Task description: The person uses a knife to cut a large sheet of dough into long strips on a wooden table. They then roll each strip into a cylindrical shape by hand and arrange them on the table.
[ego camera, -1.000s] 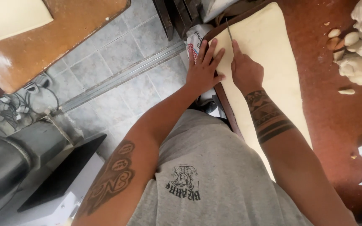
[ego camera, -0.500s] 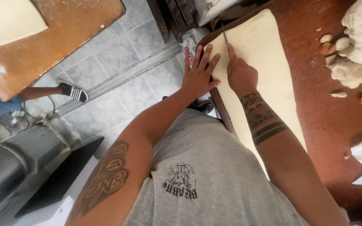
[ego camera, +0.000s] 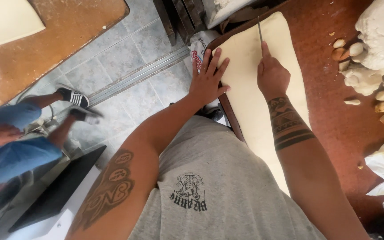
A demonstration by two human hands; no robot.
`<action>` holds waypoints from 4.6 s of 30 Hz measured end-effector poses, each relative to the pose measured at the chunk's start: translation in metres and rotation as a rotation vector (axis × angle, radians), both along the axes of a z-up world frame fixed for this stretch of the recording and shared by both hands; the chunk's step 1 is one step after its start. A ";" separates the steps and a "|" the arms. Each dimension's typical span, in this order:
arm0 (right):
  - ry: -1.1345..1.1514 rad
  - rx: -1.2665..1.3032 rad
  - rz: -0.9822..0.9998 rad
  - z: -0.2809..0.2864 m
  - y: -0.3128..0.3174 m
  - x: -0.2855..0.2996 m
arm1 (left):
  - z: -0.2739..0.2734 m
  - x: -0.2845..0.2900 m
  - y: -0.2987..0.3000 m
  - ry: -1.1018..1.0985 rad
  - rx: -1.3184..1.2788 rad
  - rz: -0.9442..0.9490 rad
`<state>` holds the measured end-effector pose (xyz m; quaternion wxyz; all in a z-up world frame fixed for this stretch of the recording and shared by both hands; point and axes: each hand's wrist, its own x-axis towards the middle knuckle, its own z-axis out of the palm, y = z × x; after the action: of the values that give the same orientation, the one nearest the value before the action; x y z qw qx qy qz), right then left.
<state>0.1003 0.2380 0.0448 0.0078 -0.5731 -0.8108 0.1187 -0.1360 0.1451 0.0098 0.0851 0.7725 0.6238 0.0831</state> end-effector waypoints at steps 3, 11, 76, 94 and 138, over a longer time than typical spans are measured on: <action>0.000 -0.080 -0.041 -0.001 0.002 0.002 | -0.002 0.000 0.000 0.021 -0.002 -0.002; -0.019 -0.148 -0.055 0.013 0.012 0.000 | -0.006 0.002 -0.001 0.004 0.002 0.001; -0.195 -0.367 0.042 0.055 -0.008 -0.067 | 0.000 0.004 0.002 -0.163 -0.232 0.007; -0.195 -0.354 0.037 0.046 -0.008 -0.063 | -0.004 0.003 0.001 -0.189 -0.183 -0.003; 0.050 -0.420 -0.051 0.044 -0.004 -0.061 | 0.016 0.016 0.029 0.170 -0.099 -0.030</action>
<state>0.0393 0.2342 0.0885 -0.0889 -0.5791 -0.7531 0.2991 -0.1198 0.1742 0.0261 0.0711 0.7809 0.6204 -0.0147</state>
